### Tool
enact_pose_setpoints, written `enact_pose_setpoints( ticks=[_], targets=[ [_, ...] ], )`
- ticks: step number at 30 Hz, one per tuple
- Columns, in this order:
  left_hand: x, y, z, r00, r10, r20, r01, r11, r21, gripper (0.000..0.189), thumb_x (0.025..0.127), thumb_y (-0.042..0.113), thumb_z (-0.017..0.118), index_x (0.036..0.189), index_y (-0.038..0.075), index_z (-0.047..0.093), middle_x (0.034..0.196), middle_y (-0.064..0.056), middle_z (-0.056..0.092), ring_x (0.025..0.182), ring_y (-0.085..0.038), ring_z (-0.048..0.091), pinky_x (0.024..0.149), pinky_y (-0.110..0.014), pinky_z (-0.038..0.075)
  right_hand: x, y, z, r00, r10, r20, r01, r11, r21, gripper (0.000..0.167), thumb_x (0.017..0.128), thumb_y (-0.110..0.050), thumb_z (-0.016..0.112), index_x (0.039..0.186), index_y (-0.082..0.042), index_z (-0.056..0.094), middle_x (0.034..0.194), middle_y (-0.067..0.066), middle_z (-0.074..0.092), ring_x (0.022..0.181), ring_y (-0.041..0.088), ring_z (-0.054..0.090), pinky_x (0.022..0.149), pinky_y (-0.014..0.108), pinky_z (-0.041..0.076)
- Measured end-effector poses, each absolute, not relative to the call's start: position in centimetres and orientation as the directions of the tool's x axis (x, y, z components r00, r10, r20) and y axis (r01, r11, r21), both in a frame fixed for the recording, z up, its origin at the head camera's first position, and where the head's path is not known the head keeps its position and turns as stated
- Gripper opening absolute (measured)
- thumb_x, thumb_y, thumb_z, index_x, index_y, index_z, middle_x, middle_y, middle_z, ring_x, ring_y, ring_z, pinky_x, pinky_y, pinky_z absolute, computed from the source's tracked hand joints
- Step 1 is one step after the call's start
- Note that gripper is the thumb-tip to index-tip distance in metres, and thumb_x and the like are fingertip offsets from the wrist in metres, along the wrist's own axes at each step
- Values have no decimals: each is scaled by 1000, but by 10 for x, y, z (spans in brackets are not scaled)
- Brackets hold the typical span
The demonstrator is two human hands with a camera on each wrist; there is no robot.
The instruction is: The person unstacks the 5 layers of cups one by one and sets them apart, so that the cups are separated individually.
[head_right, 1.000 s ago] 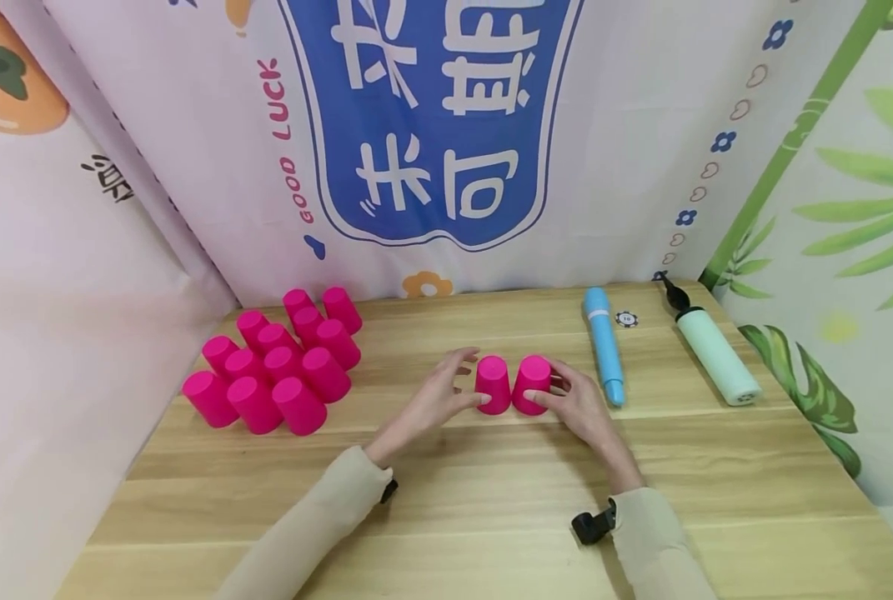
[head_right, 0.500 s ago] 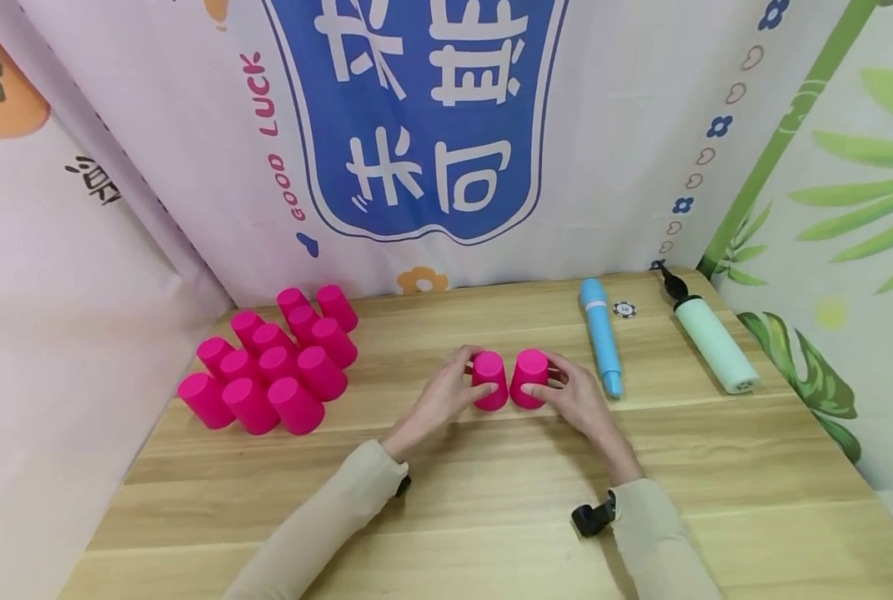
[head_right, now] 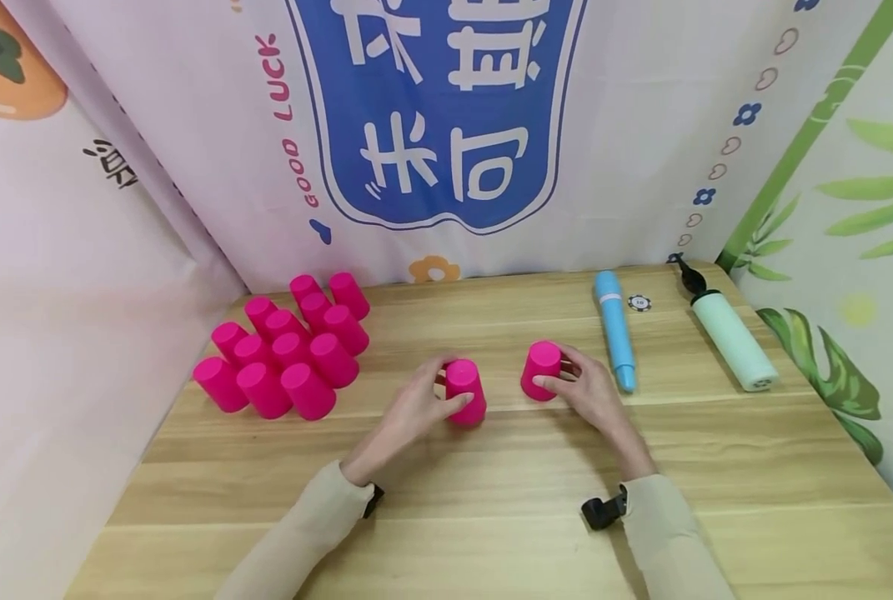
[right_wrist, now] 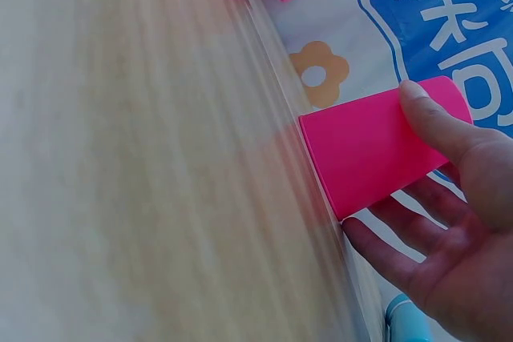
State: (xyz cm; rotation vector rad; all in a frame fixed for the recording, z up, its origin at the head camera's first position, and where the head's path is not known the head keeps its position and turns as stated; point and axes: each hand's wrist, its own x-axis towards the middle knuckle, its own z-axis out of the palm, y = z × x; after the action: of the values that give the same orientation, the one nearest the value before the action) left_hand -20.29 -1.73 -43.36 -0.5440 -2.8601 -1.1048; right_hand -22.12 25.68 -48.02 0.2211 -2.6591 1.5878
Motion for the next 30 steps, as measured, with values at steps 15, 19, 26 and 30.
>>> enact_pose_setpoints(
  ticks=[15, 19, 26, 30],
  targets=[
    [-168, -110, -399, -966, 75, 247, 216, 760, 613, 59, 80, 23, 78, 127, 3, 50, 114, -13, 60, 96, -28, 60, 77, -41, 53, -222, 257, -481, -988, -102, 112, -147, 484, -863, 68, 84, -35, 73, 140, -6, 48, 131, 20, 55, 120, 36, 54, 94, 44, 49],
    [-156, -137, -392, -959, -2, 283, 172, 789, 589, 59, 80, 22, 77, 127, 0, 48, 114, -16, 59, 95, -32, 59, 79, -47, 52, -222, 257, -481, -989, -104, 106, -144, 484, -863, 69, 84, -36, 73, 140, -5, 47, 132, 20, 55, 121, 37, 53, 95, 47, 47],
    [-145, -177, -376, -914, -143, 379, 132, 779, 613, 55, 82, 16, 72, 124, -6, 45, 116, -21, 53, 100, -37, 55, 84, -51, 48, -222, 258, -481, -988, -101, 117, -151, 487, -860, 67, 85, -35, 73, 139, -5, 48, 131, 20, 56, 120, 36, 54, 95, 46, 48],
    [-137, -196, -375, -903, -241, 355, 51, 762, 646, 56, 84, 17, 70, 127, -6, 43, 115, -22, 52, 98, -36, 55, 81, -48, 49, -222, 257, -482, -987, -107, 119, -156, 491, -857, 66, 85, -34, 73, 139, -5, 48, 130, 20, 56, 119, 37, 54, 94, 46, 48]
  ],
)
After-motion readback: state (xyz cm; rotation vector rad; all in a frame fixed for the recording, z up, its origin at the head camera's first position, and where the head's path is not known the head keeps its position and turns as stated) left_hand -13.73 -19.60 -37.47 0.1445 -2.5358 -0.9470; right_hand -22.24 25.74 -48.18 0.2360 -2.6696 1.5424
